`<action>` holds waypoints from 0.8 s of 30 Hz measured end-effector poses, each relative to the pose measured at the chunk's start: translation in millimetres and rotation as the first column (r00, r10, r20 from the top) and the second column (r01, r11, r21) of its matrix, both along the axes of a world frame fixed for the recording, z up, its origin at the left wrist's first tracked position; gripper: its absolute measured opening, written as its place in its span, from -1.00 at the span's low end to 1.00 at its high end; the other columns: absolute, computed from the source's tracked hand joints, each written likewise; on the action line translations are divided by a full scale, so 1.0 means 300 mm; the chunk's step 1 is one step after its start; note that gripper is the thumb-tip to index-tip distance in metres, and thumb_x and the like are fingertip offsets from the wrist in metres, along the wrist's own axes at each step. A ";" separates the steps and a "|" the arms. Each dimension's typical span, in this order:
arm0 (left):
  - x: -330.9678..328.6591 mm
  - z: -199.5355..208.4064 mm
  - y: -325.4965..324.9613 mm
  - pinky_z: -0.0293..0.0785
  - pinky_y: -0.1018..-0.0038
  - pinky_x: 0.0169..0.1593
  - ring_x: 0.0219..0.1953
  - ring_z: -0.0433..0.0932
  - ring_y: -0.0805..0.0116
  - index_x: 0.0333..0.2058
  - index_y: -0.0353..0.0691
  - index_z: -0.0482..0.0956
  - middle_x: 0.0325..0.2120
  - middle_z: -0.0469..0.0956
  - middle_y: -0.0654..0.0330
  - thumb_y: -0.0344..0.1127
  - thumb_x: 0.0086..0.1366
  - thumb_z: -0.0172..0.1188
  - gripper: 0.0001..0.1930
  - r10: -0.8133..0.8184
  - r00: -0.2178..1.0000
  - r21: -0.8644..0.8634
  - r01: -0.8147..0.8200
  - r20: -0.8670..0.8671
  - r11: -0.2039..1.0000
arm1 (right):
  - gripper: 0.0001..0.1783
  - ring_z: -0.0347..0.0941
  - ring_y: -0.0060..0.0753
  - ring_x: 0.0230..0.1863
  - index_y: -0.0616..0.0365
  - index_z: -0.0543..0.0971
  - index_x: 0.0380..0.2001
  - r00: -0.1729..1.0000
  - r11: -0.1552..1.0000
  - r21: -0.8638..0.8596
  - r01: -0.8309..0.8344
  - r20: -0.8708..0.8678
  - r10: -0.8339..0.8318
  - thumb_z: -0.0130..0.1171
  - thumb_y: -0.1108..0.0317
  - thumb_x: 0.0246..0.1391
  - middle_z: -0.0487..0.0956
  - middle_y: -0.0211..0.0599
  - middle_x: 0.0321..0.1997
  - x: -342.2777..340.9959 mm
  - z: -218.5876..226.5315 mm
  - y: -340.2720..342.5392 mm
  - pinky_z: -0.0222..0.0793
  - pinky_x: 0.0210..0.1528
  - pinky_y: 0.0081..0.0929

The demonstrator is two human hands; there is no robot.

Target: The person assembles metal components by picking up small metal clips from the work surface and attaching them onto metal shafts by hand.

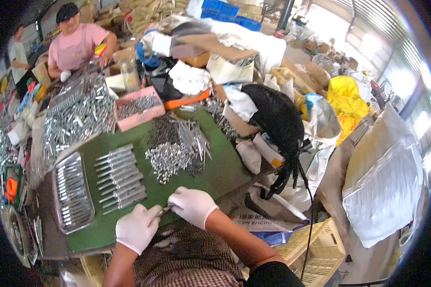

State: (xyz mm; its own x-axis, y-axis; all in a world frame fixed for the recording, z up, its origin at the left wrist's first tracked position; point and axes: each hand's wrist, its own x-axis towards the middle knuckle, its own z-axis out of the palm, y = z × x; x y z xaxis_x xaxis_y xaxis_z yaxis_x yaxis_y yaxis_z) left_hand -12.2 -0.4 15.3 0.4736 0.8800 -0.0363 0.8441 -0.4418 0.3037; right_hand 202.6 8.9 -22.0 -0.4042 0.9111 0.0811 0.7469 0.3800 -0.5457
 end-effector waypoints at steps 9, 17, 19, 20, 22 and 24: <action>0.003 -0.017 -0.001 0.49 0.16 -0.45 -0.53 0.55 0.04 -0.17 0.15 0.57 -0.47 0.48 0.10 -0.13 0.24 0.11 -0.81 -0.024 0.999 0.034 0.023 0.025 0.999 | -0.81 0.51 -0.06 -0.18 0.02 0.54 -0.29 0.992 1.000 -0.024 -0.013 0.128 0.016 0.09 0.18 0.15 0.52 -0.22 -0.27 0.037 0.008 -0.002 0.44 -0.17 -0.18; -0.002 -0.014 0.013 0.47 0.18 -0.51 -0.58 0.54 0.07 -0.17 0.19 0.56 -0.49 0.45 0.12 -0.14 0.24 0.11 -0.81 -0.060 0.998 0.064 0.058 0.034 0.996 | -0.78 0.50 0.01 -0.30 0.03 0.50 -0.33 0.991 0.997 0.060 0.042 0.125 -0.050 0.05 0.14 0.22 0.48 -0.18 -0.32 0.062 0.017 -0.016 0.42 -0.27 -0.10; 0.002 -0.001 0.006 0.50 0.21 -0.43 -0.52 0.55 0.09 -0.16 0.18 0.58 -0.47 0.46 0.13 -0.11 0.24 0.14 -0.80 -0.028 1.000 0.018 0.028 0.004 0.999 | -0.79 0.51 0.01 -0.30 0.03 0.50 -0.32 0.993 0.996 0.051 0.079 0.081 -0.083 0.05 0.14 0.22 0.48 -0.18 -0.32 0.053 0.031 -0.022 0.43 -0.27 -0.10; 0.003 0.001 0.006 0.50 0.21 -0.43 -0.52 0.55 0.09 -0.16 0.18 0.58 -0.47 0.46 0.13 -0.11 0.24 0.14 -0.80 -0.029 1.000 0.019 0.028 0.002 0.999 | -0.79 0.51 0.01 -0.30 0.02 0.50 -0.32 0.993 0.993 0.040 0.114 0.038 -0.115 0.05 0.14 0.22 0.48 -0.18 -0.32 0.050 0.035 -0.023 0.43 -0.27 -0.09; 0.002 0.003 0.003 0.50 0.22 -0.43 -0.52 0.55 0.10 -0.15 0.18 0.58 -0.47 0.45 0.13 -0.12 0.24 0.14 -0.79 -0.038 0.999 0.019 0.038 0.007 0.999 | -0.80 0.51 0.02 -0.30 0.02 0.51 -0.31 0.996 0.997 0.045 0.069 0.048 -0.072 0.05 0.14 0.21 0.49 -0.19 -0.31 0.056 0.020 -0.009 0.44 -0.26 -0.09; 0.003 -0.004 0.002 0.50 0.21 -0.43 -0.52 0.55 0.09 -0.14 0.18 0.58 -0.46 0.45 0.12 -0.12 0.24 0.13 -0.79 -0.043 0.999 0.036 0.042 0.017 0.998 | -0.80 0.52 0.02 -0.29 0.01 0.51 -0.30 0.998 0.999 0.045 0.023 0.057 -0.026 0.06 0.15 0.21 0.50 -0.19 -0.30 0.058 0.020 -0.002 0.44 -0.26 -0.09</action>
State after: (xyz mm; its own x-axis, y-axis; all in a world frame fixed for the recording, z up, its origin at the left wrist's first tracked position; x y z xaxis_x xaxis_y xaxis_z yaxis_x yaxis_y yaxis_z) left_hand -11.4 0.3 14.0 0.5110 0.8596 0.0030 0.8190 -0.4880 0.3018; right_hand 219.9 8.3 -16.1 -0.3869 0.9168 0.0989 0.7861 0.3840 -0.4844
